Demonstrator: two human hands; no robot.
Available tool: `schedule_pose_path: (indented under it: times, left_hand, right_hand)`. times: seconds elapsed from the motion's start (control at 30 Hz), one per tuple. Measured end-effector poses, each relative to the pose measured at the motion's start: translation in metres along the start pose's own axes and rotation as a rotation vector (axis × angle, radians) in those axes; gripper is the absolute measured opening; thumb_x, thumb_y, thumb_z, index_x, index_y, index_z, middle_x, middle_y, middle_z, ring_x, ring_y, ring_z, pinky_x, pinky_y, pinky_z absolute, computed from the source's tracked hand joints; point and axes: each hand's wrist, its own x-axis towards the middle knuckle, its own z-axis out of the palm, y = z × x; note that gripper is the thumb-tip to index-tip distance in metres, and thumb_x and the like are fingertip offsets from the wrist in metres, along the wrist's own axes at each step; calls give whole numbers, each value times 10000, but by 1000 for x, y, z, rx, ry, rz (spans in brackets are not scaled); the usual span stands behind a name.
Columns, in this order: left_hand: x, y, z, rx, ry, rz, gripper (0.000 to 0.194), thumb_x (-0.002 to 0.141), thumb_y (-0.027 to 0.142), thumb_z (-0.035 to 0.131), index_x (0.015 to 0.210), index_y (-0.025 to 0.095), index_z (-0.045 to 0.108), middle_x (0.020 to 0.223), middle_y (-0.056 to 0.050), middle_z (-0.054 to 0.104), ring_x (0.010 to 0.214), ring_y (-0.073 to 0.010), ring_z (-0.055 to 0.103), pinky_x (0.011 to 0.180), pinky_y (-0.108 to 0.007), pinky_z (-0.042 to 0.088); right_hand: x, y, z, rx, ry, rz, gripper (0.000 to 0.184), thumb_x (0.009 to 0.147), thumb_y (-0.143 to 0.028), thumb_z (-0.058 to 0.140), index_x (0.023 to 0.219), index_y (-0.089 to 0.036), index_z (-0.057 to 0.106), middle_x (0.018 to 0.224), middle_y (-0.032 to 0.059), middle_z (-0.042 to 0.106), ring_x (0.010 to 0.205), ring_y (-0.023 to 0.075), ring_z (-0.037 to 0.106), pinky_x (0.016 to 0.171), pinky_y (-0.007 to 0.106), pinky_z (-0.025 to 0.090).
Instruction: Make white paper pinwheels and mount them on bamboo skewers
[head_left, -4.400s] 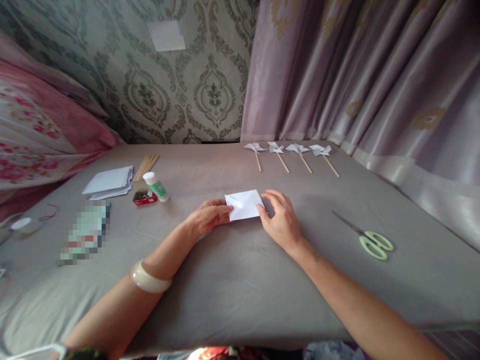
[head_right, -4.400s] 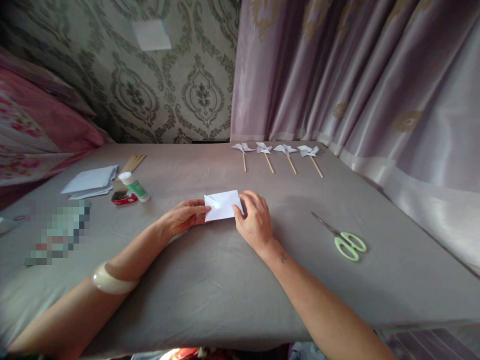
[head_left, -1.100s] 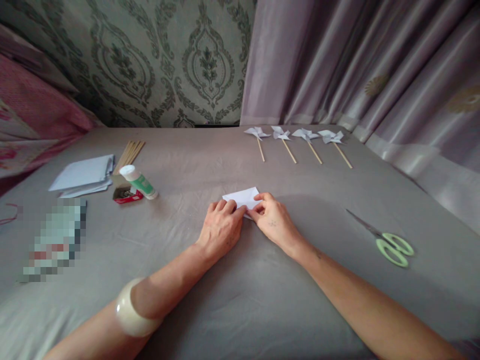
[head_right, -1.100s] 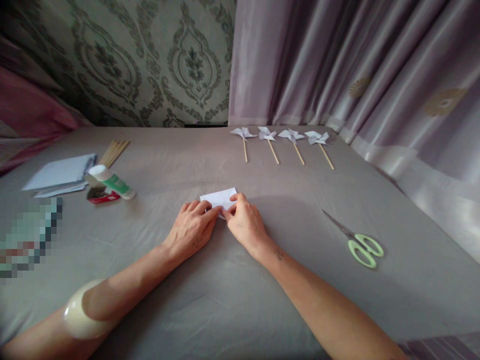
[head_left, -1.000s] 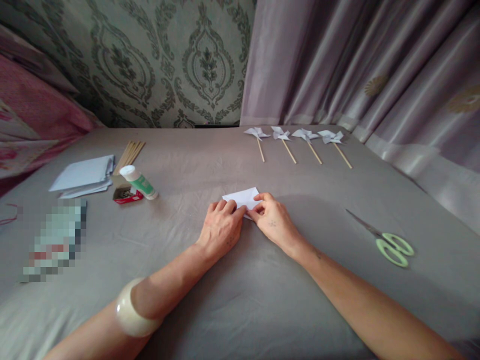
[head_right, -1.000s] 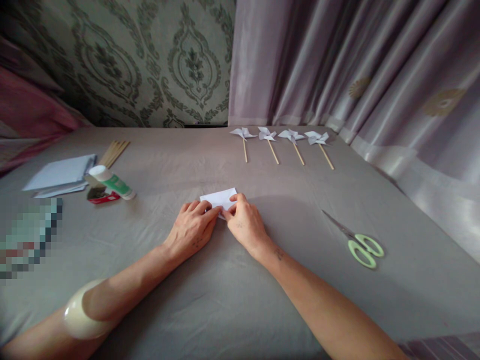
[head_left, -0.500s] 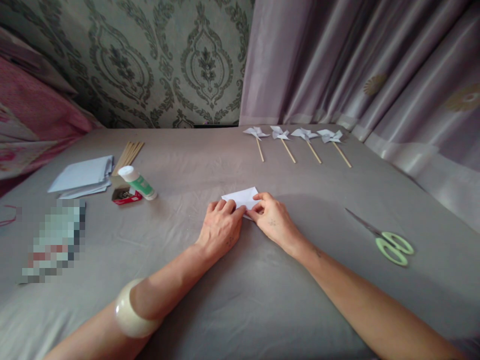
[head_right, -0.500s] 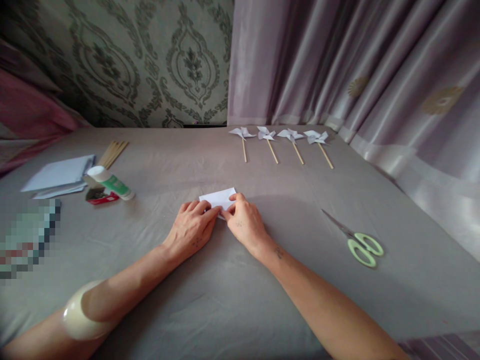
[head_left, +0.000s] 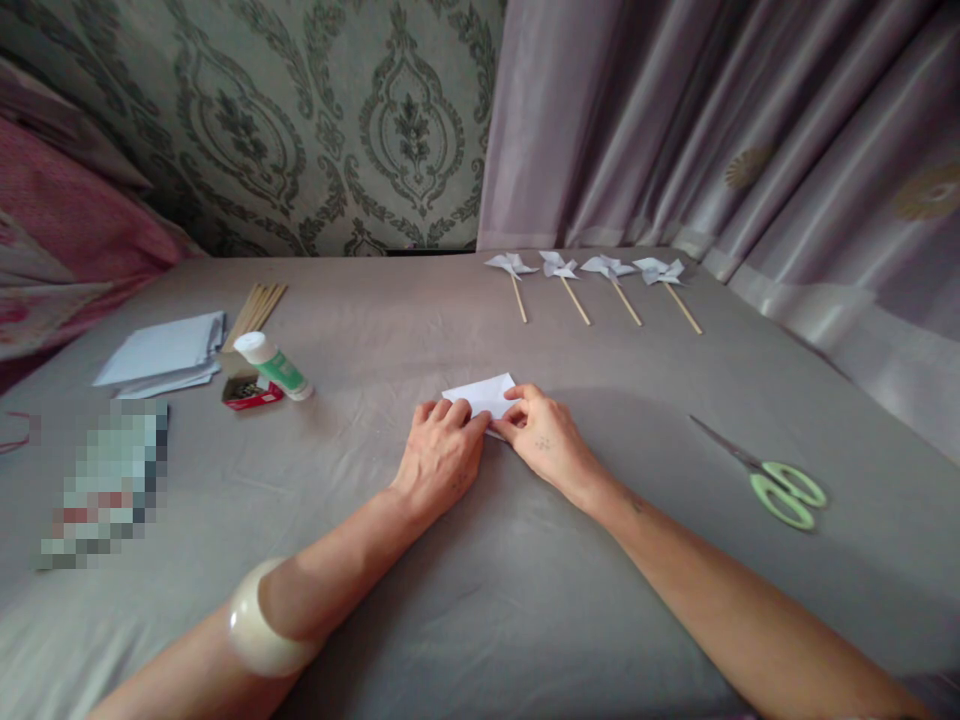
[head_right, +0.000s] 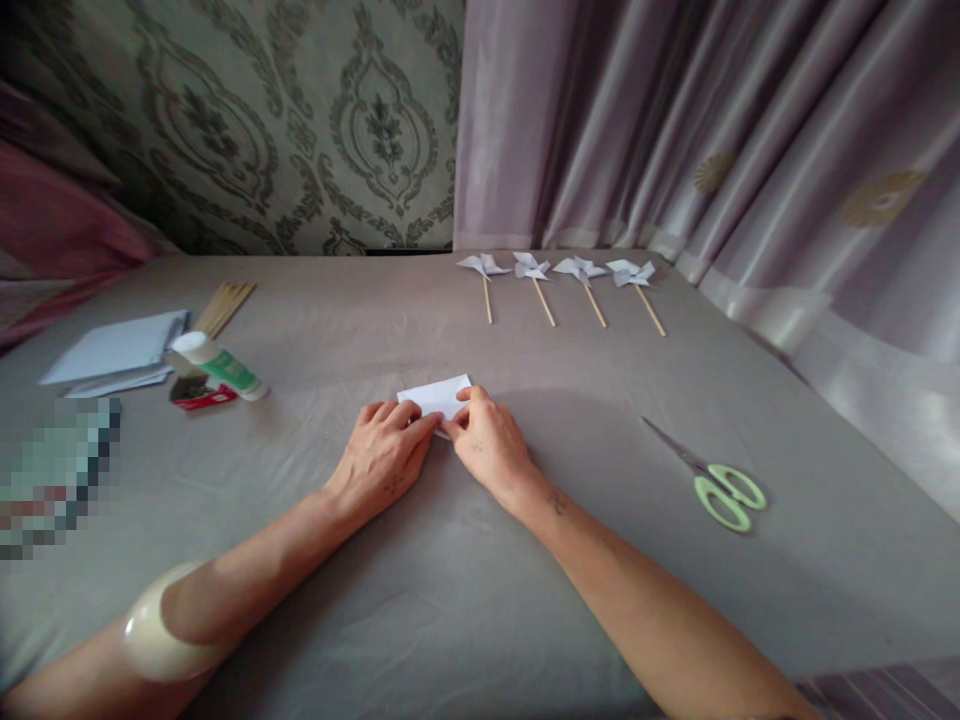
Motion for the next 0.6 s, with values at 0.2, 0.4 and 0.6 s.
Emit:
schedule_pose_path:
  times: [0.2, 0.4, 0.6]
  left_hand:
    - [1, 0, -2, 4, -2, 4, 268, 918, 208, 390, 1039, 214, 628, 898, -67, 594, 856, -219, 527, 827, -385, 366]
    - [2, 0, -1, 2, 5, 15, 264, 911, 207, 401, 1040, 205, 631, 887, -71, 590, 851, -222, 525, 825, -389, 370]
    - [2, 0, -1, 27, 54, 32, 265, 916, 211, 402, 978, 207, 659, 884, -75, 596, 862, -221, 507, 872, -418, 352]
  right_hand:
    - [1, 3, 1, -8, -3, -4, 310, 790, -246, 664, 1070, -158, 561, 784, 44, 735, 722, 170, 672, 662, 257, 461]
    - [1, 1, 0, 0, 3, -3, 308, 788, -246, 667, 1064, -156, 564, 779, 47, 735, 719, 173, 676, 675, 264, 465]
    - [2, 2, -4, 120, 37, -3, 205, 795, -234, 636, 986, -174, 589, 758, 48, 735, 710, 169, 685, 661, 258, 486]
